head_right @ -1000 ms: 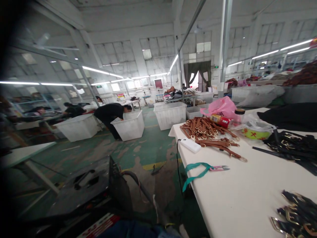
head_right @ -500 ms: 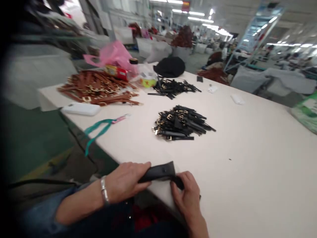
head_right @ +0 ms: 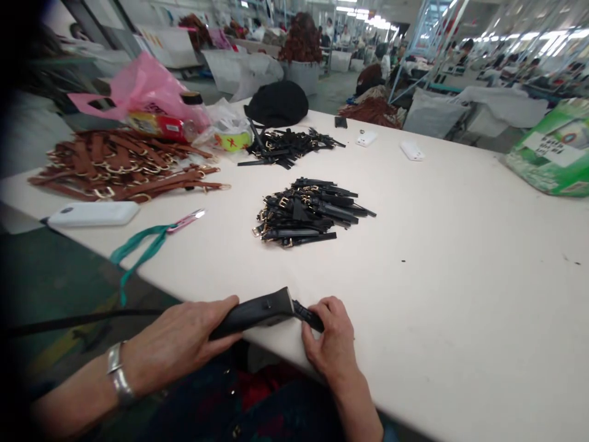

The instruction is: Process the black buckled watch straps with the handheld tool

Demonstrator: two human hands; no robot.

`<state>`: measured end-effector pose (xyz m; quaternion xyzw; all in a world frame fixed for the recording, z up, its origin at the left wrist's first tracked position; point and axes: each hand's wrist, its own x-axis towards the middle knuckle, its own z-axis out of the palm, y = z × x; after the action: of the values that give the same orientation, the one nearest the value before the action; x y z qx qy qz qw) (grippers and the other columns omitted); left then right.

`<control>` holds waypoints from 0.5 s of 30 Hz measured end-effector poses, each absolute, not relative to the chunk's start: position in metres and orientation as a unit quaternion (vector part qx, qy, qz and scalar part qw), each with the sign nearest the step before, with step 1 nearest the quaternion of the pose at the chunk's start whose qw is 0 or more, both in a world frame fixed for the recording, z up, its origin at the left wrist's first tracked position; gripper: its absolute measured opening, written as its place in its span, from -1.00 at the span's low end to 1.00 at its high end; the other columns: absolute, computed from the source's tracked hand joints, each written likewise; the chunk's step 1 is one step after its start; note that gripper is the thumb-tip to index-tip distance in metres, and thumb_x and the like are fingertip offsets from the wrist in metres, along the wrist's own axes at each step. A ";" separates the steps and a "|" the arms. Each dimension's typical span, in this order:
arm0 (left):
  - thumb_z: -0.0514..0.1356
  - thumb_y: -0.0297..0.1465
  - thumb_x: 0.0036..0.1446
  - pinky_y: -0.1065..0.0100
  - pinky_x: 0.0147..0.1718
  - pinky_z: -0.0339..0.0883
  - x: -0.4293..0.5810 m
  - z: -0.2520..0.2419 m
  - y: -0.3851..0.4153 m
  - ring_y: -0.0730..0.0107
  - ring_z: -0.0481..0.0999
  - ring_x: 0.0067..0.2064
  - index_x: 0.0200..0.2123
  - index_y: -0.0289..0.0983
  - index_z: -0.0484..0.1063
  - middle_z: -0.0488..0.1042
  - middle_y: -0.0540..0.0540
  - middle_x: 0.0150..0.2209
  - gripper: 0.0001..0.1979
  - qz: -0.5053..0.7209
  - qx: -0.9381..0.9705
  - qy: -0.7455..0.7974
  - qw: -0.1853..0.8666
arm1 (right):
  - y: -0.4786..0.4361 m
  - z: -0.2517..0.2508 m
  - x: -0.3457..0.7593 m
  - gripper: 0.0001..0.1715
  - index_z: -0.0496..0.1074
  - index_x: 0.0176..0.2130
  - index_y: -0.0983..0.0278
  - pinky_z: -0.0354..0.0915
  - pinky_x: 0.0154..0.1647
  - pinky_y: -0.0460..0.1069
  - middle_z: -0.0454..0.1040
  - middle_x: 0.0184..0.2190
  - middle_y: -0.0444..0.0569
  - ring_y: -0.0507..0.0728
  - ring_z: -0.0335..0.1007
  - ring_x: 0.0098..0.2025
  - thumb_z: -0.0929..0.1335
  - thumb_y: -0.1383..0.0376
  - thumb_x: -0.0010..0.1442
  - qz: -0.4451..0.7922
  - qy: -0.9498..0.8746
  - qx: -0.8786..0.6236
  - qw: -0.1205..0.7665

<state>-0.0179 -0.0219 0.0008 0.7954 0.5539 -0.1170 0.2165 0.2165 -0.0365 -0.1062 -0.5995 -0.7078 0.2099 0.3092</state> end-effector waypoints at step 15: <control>-0.05 -0.18 0.14 0.32 -0.38 0.25 -0.019 0.000 -0.017 0.25 0.48 -0.31 -0.28 -0.17 0.21 0.46 -0.05 -0.37 -0.79 -0.122 0.803 0.548 0.201 | -0.035 -0.100 0.219 -0.79 0.41 -0.30 0.25 0.22 -0.23 0.00 0.31 -0.35 -0.02 0.12 0.24 -0.26 0.30 0.39 -0.03 0.252 -0.705 -0.587 0.308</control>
<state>-0.0187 -0.0171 0.0001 0.8028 0.5478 -0.1223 0.2014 0.2194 -0.0352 -0.1003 -0.5873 -0.7048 0.2520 0.3078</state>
